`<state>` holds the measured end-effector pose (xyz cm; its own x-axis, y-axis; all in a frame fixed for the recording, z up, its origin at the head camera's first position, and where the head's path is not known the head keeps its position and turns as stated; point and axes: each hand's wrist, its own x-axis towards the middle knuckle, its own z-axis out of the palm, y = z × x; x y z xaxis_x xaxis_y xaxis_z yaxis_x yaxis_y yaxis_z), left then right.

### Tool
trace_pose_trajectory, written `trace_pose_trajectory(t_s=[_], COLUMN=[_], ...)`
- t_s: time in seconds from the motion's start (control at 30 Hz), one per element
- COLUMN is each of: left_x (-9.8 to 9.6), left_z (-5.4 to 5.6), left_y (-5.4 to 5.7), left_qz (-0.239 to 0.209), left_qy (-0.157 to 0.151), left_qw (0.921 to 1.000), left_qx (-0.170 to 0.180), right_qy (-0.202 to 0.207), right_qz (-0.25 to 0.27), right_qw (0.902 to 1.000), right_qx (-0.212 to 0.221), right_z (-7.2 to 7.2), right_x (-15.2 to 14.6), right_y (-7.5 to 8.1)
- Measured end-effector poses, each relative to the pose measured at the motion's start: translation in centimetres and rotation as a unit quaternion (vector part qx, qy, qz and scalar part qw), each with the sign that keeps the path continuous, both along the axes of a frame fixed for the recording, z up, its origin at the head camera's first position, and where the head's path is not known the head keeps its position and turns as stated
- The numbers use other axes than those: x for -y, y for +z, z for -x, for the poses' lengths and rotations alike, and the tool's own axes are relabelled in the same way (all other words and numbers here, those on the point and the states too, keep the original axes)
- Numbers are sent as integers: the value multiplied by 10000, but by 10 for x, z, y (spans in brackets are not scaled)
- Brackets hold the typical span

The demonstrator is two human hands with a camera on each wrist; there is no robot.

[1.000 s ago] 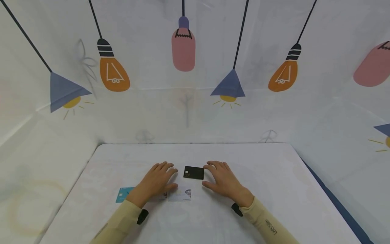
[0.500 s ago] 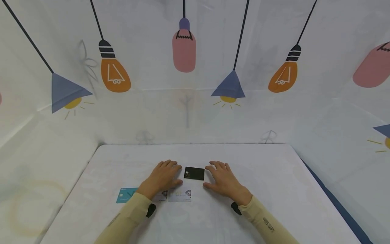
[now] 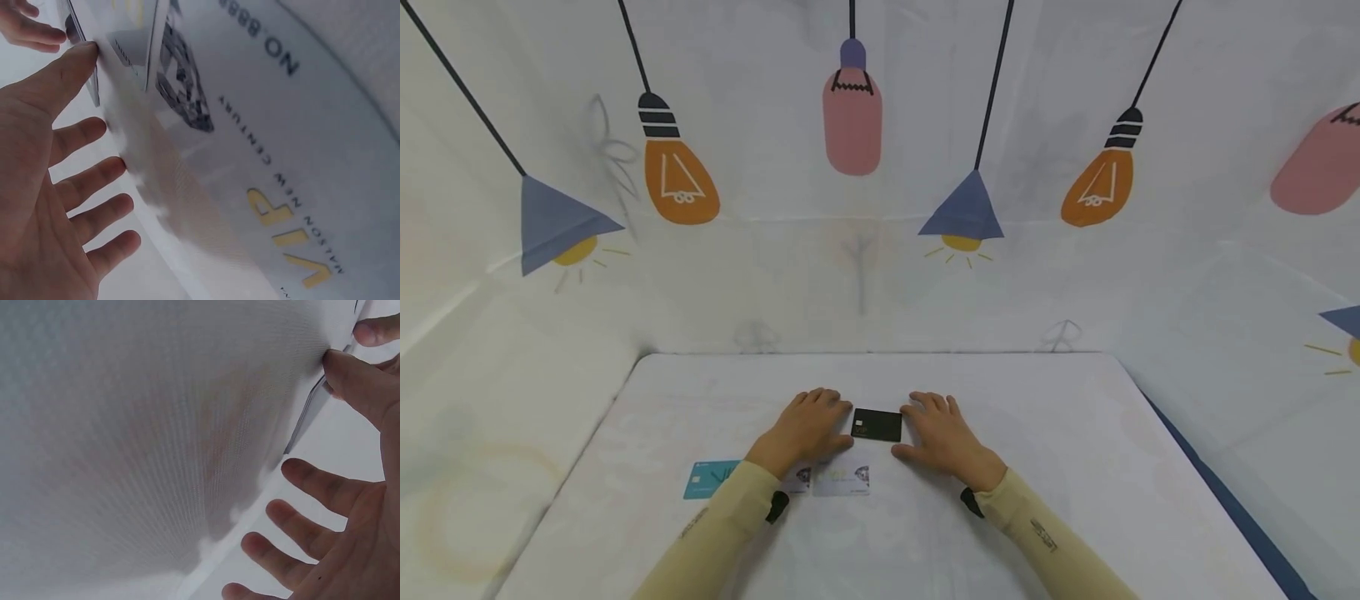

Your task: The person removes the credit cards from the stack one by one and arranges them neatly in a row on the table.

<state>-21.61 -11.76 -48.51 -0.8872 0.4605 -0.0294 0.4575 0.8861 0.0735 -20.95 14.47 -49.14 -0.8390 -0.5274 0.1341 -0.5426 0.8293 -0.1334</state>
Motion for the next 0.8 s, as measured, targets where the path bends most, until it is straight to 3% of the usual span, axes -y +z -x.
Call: trace_pose_trajectory(t_s=[0.33,0.8], left_x=[-2,-5], left_z=[7,11], left_y=[6,2], left_qz=[-110,-8], left_qy=[-230,-138], left_qw=[9996,9998], left_qx=[103,151], right_qy=[59,195], right_qz=[78,332], right_qw=[9998,9993], right_qx=[149,14], right_z=[8,13], right_x=[3,0], right_y=[-1,-6])
